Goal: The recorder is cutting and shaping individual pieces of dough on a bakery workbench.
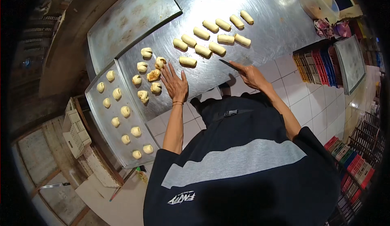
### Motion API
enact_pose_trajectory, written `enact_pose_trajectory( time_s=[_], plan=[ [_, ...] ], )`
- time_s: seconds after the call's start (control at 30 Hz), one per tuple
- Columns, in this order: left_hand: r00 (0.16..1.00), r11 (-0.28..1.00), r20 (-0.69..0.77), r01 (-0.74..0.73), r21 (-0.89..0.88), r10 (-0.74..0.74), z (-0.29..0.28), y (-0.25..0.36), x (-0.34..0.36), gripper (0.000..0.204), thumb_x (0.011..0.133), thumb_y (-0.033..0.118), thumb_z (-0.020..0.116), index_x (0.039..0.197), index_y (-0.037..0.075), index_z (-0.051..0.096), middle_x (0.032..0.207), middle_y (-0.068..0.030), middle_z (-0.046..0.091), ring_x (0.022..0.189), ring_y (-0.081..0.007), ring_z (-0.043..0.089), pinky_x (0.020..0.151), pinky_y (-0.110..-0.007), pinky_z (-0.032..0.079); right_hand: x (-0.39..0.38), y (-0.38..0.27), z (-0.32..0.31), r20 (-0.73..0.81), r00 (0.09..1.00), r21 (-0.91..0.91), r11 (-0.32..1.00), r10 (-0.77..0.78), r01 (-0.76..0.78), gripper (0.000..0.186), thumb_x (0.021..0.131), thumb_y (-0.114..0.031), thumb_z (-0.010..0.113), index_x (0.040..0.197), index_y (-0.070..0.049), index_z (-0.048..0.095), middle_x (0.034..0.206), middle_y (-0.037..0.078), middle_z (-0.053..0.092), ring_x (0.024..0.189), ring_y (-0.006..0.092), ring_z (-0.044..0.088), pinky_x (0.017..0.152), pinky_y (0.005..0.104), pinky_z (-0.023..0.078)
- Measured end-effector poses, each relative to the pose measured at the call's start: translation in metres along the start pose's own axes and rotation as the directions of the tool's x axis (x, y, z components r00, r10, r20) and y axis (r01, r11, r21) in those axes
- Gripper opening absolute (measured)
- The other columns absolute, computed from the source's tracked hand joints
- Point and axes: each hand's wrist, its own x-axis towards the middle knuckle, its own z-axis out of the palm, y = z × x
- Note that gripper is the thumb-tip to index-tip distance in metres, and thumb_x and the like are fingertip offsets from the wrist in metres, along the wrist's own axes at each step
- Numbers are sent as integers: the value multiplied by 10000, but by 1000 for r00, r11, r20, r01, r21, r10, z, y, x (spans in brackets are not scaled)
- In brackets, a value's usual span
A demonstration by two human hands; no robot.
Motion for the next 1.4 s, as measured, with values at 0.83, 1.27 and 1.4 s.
enact_pose_trajectory(
  time_s=[0.83, 1.27, 1.4],
  plan=[
    [815, 393, 468, 576, -717, -341, -54, -62, -35, 331, 900, 130, 831, 1144, -61, 713, 985, -110, 742, 823, -184, 680, 745, -307, 554, 18, -61, 21, 38, 999, 31, 999, -21, 20, 672, 913, 5, 565, 1543, -226, 535, 777, 304, 637, 642, 441, 636, 660, 537, 497],
    [936, 736, 87, -208, -644, 341, -63, -25, -4, 232, 874, 3, 749, 1085, -40, 663, 1003, -204, 643, 941, -387, 661, 828, -445, 538, 44, -103, 61, -122, 989, 49, 996, 80, -74, 662, 925, -22, 562, 1535, -279, 552, 727, 277, 638, 614, 413, 640, 651, 522, 514],
    [944, 677, 215, -13, -736, 251, -50, -32, 23, 211, 825, 27, 839, 970, -45, 704, 1043, -177, 664, 864, -282, 693, 741, -385, 555, 43, -106, 68, -116, 986, 51, 992, 122, -117, 680, 908, -21, 569, 1542, -267, 547, 702, 267, 629, 596, 406, 630, 650, 518, 512]
  ],
)
